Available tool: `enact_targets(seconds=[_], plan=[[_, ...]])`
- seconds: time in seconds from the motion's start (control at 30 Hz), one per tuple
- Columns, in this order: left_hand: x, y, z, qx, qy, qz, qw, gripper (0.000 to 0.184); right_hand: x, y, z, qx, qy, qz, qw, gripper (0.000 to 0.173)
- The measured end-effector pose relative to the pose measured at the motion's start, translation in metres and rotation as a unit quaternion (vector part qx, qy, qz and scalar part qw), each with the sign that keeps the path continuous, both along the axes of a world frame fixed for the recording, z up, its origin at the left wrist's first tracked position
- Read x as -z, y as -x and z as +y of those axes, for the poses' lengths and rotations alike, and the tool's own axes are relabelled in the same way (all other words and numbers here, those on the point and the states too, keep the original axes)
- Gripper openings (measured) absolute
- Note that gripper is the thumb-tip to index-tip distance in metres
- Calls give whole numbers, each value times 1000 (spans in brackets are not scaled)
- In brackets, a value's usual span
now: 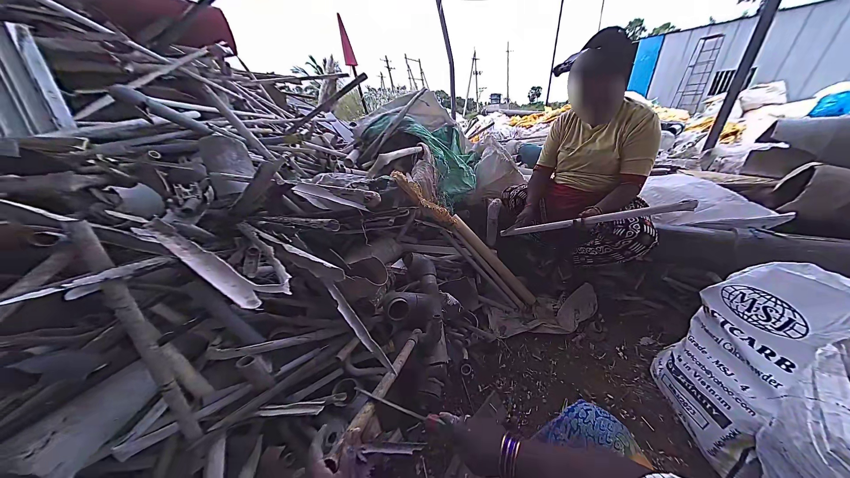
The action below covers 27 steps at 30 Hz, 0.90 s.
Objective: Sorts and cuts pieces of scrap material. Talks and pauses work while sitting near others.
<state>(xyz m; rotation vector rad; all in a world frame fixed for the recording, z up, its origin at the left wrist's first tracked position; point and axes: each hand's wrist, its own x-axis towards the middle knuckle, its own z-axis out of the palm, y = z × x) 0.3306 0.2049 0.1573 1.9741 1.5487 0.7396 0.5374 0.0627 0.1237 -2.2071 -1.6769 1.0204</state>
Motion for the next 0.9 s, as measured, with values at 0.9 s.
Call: enact_targets(seconds=[0.9], plan=[[-10, -1, 8, 95, 22, -7, 995, 68, 72, -34, 16, -161, 244, -46, 955, 41]])
